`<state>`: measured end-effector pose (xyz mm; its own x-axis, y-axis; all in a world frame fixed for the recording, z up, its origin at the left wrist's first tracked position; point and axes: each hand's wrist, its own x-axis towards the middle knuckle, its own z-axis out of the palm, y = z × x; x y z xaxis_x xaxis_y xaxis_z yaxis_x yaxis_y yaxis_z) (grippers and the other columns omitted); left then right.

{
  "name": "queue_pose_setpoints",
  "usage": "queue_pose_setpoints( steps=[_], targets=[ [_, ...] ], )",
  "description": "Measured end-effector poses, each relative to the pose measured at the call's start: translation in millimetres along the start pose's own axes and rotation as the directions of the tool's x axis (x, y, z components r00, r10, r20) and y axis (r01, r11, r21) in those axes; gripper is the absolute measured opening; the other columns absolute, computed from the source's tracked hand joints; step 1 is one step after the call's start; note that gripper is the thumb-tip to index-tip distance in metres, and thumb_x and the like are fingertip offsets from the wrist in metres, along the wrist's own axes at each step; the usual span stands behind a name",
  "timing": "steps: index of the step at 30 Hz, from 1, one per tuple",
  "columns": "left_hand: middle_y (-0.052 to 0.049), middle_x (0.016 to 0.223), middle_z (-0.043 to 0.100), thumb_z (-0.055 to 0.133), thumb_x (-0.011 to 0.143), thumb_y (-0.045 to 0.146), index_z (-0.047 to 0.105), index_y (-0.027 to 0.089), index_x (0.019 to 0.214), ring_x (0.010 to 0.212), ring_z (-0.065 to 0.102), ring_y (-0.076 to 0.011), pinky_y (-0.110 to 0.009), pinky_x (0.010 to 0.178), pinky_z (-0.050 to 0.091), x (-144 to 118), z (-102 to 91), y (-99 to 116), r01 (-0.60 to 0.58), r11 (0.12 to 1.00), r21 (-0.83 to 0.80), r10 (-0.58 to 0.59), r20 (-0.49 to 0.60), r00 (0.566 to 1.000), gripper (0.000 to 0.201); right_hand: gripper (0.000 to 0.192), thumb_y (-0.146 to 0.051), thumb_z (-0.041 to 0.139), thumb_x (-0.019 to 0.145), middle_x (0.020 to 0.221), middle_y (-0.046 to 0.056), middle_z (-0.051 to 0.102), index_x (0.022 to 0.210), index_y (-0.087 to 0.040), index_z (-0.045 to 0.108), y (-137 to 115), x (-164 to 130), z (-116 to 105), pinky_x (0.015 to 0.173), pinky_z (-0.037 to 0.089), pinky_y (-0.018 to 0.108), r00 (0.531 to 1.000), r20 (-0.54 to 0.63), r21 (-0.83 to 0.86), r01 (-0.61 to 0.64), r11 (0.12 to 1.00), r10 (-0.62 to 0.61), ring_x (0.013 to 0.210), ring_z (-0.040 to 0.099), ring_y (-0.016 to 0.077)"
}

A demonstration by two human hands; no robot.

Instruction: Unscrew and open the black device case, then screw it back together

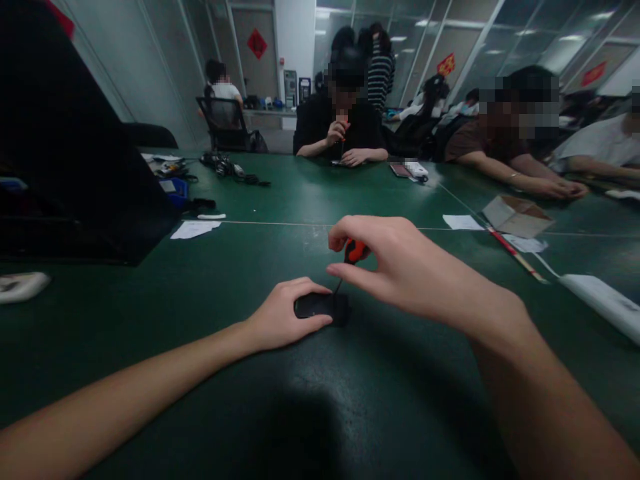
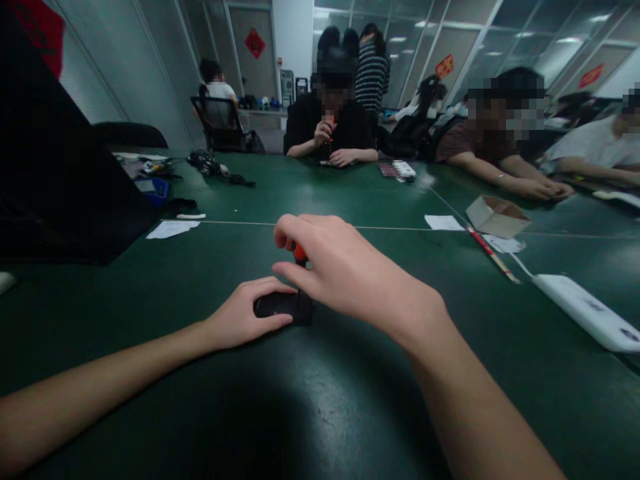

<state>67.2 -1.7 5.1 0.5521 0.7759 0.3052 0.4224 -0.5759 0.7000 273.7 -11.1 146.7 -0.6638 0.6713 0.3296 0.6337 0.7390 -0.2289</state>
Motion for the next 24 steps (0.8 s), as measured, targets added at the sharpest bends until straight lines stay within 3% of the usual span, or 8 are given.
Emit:
queue_pose_setpoints(
  steps=[6,10,14,18,24],
  targets=[
    [-0.008,0.111,0.072,0.075,0.085,0.036,0.070,0.020,0.116,0.103,0.068,-0.0253,-0.039,0.095,0.051,-1,-5.6,-8,-0.001,1.000,-0.030,0.001,0.013,1.000,0.036,0.042,-0.014,0.061,0.092,0.120,0.011,0.068,0.134,-0.014,0.051,6,6,32,0.087,0.054,0.034,0.968,-0.249,0.081,0.049,0.995,-0.028,0.100,0.067,0.0217],
    [-0.009,0.116,0.072,0.077,0.083,0.035,0.069,0.019,0.119,0.107,0.067,-0.0273,-0.041,0.097,0.051,-1,-4.3,-10,0.002,0.999,-0.050,-0.003,-0.014,1.000,0.040,0.042,-0.011,0.056,0.095,0.125,0.009,0.068,0.136,-0.019,0.052,2,2,49,0.091,0.057,0.034,0.920,-0.384,0.099,0.126,0.987,-0.079,0.106,0.067,0.0207],
    [-0.009,0.114,0.072,0.078,0.082,0.034,0.069,0.018,0.118,0.104,0.067,-0.0261,-0.040,0.094,0.052,-1,-1.8,-12,-0.002,0.999,-0.047,0.000,-0.041,0.999,0.040,0.052,-0.010,0.063,0.092,0.128,0.009,0.068,0.141,-0.022,0.050,0,-5,55,0.087,0.061,0.032,0.866,-0.498,0.197,0.149,0.969,-0.032,0.105,0.069,0.0204],
    [-0.008,0.109,0.072,0.077,0.083,0.035,0.069,0.018,0.113,0.097,0.067,-0.0244,-0.037,0.088,0.052,-1,-0.4,-14,-0.015,0.998,-0.065,0.011,-0.048,0.999,0.036,0.057,-0.009,0.066,0.089,0.123,0.007,0.068,0.142,-0.024,0.051,0,-5,62,0.084,0.063,0.031,0.866,-0.499,0.314,0.159,0.936,0.020,0.100,0.070,0.0190],
    [-0.008,0.108,0.071,0.075,0.085,0.037,0.069,0.017,0.114,0.097,0.067,-0.0241,-0.037,0.089,0.051,-2,-0.6,-17,-0.023,0.996,-0.084,0.019,-0.043,0.999,0.036,0.054,-0.008,0.063,0.090,0.125,0.008,0.067,0.139,-0.025,0.050,-1,-3,68,0.086,0.061,0.033,0.897,-0.443,0.282,0.132,0.950,0.007,0.103,0.069,0.0198]
  ],
)
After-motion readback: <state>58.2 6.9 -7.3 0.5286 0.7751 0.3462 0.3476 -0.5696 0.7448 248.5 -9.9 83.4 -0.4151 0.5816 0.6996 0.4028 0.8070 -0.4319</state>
